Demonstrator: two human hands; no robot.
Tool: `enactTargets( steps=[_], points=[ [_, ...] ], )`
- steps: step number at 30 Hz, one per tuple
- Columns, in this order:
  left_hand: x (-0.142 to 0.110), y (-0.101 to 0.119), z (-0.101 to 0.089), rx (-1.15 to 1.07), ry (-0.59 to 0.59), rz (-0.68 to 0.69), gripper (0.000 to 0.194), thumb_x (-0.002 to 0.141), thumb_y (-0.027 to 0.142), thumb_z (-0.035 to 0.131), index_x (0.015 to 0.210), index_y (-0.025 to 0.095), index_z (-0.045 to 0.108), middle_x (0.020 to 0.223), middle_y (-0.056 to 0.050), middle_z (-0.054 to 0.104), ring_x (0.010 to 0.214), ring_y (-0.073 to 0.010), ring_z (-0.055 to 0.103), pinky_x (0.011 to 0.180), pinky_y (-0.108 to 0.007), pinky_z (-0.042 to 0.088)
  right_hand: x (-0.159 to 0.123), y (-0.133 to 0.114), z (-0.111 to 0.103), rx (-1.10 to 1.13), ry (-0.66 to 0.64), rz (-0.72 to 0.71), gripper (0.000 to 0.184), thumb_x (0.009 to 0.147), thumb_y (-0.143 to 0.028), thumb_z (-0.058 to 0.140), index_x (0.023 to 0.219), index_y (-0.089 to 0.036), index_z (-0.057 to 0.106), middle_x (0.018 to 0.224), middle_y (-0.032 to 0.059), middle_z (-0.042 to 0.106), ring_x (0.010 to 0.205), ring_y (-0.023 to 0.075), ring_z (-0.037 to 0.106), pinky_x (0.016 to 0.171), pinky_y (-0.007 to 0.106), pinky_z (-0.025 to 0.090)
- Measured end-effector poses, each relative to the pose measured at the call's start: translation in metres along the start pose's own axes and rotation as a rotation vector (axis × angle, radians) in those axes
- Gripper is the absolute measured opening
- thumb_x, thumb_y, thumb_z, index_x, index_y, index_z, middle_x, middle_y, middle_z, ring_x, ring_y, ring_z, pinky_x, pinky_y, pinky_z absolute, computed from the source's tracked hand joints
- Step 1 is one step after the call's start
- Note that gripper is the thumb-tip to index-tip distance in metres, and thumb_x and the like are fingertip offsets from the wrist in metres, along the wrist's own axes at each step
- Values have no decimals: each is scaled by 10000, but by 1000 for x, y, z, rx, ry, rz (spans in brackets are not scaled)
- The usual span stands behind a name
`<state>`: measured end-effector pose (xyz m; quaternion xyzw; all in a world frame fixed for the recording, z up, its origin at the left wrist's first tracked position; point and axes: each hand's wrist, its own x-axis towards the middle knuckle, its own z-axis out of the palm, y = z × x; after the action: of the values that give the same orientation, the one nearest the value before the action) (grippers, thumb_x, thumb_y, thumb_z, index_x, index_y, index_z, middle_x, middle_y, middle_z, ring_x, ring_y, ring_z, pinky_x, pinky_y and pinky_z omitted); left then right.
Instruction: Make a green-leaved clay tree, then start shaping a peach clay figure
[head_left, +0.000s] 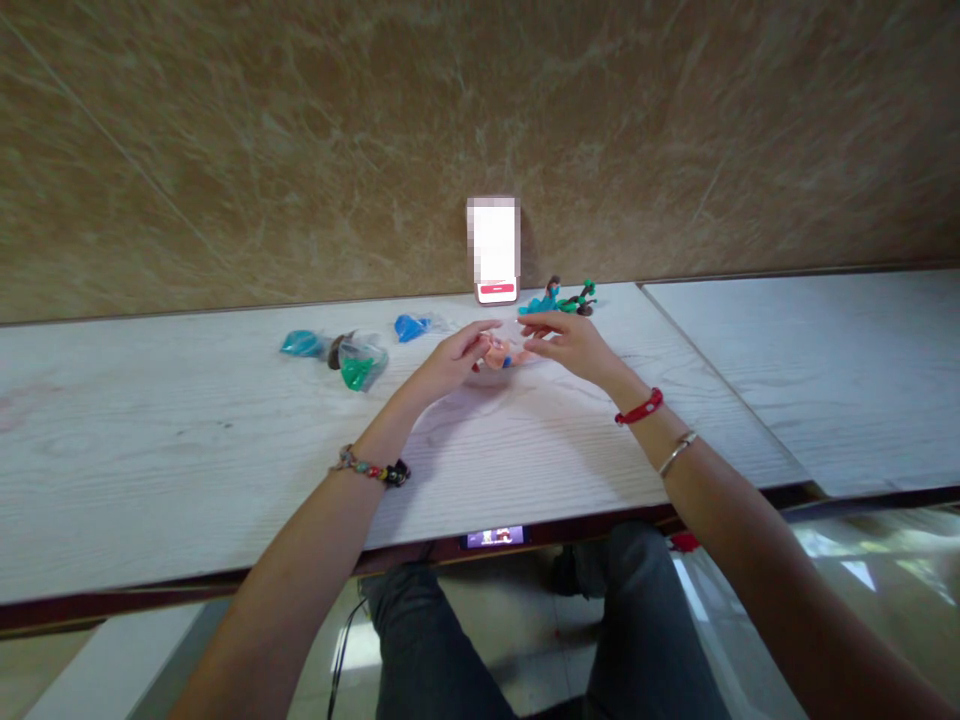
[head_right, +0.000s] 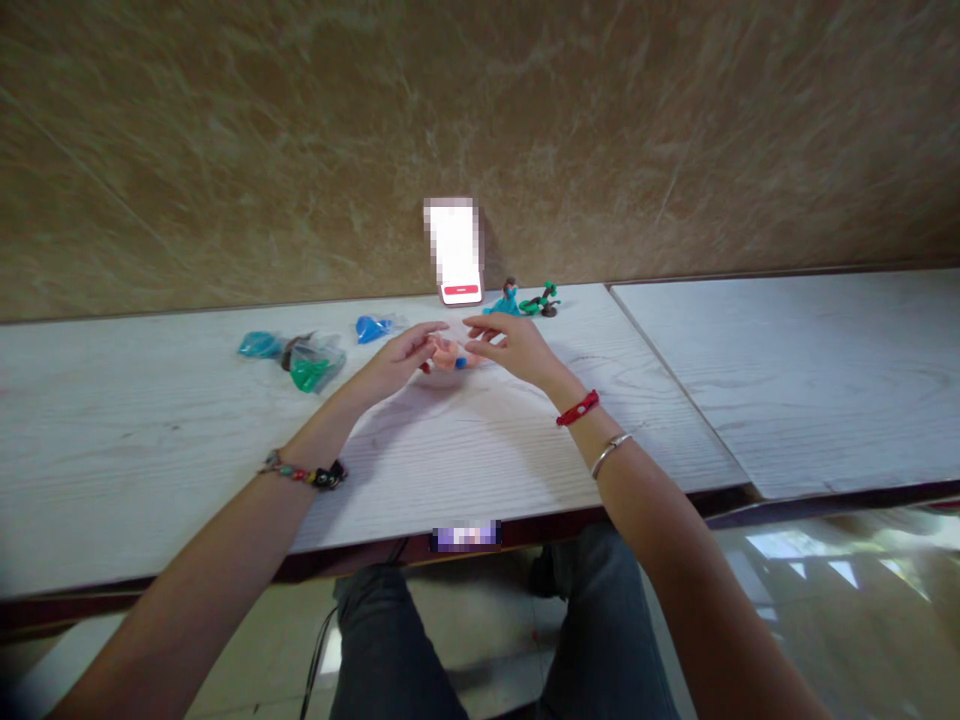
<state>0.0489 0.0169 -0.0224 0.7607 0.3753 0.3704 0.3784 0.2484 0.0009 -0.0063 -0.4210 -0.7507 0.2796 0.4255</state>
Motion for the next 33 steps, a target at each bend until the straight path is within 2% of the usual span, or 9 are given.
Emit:
enactTargets(
  steps=[4, 8, 12, 15, 18, 21, 26, 31, 33],
  points=[
    [-2, 4, 2, -19, -10, 14, 313, 833, 210, 417, 1131, 208, 511, 903, -40, 581, 701, -94, 506, 541, -179, 414, 1, 6, 4, -59, 12, 30, 263, 652, -213, 637, 905, -146, 646, 946, 77, 613, 744, 127, 559, 629, 273, 472],
    [-1, 5, 0, -29, -23, 14, 325, 830, 225, 418, 1141, 190, 505, 814, -29, 594, 626, -86, 514, 513, -185, 403, 3, 5, 0, 16, -48, 124, 94, 696, -161, 570, 755, -128, 635, 642, 15, 594, 578, 96, 536, 569, 267, 448],
    [1, 1, -7, 32, 25, 42, 280, 806, 175, 431, 1053, 165, 563, 564, 30, 516, 489, -65, 458, 476, -181, 366, 3, 0, -13, 88, 113, 133, 90, 693, -183, 574, 748, -128, 619, 596, -6, 559, 514, 72, 498, 525, 251, 423],
    [2, -1, -10, 46, 96, 64, 247, 792, 164, 447, 999, 164, 582, 566, 37, 512, 488, -55, 459, 484, -171, 380, 3, -1, -19, 88, 170, 102, 118, 716, -235, 559, 758, -136, 605, 624, -7, 547, 533, 68, 496, 527, 242, 415],
    [2, -2, -9, -7, 122, 81, 268, 801, 179, 441, 1045, 165, 552, 636, 20, 563, 545, -60, 513, 529, -176, 424, 3, 0, -15, 73, 95, 135, 151, 729, -259, 546, 804, -133, 581, 672, 4, 551, 530, 70, 501, 488, 231, 396],
    [1, -2, -5, -28, 41, 90, 315, 785, 189, 478, 1096, 158, 520, 689, 1, 606, 577, -71, 545, 563, -194, 451, 2, -3, -10, 35, 14, 165, 106, 731, -231, 536, 703, -131, 557, 583, -4, 538, 489, 72, 490, 473, 230, 375],
    [-2, -1, -2, -34, -36, 28, 365, 755, 172, 517, 1119, 143, 510, 747, -23, 642, 631, -92, 588, 612, -220, 475, 2, -8, -19, -26, 241, 87, 141, 735, -227, 512, 626, -143, 544, 520, -22, 498, 479, 66, 460, 472, 221, 332],
    [-2, -1, 0, -63, 6, 61, 383, 766, 203, 519, 1145, 153, 489, 774, -27, 645, 649, -93, 591, 634, -231, 486, 1, -8, -19, 13, 20, 89, 162, 744, -300, 514, 709, -152, 570, 571, -20, 523, 488, 62, 447, 474, 218, 325],
    [-2, -1, 2, -53, -42, 65, 389, 762, 195, 521, 1147, 152, 486, 764, -28, 645, 652, -97, 594, 630, -232, 489, 0, -9, -16, -76, 51, 49, 158, 723, -280, 539, 644, -149, 577, 538, -22, 508, 502, 68, 429, 498, 232, 316]
  ],
)
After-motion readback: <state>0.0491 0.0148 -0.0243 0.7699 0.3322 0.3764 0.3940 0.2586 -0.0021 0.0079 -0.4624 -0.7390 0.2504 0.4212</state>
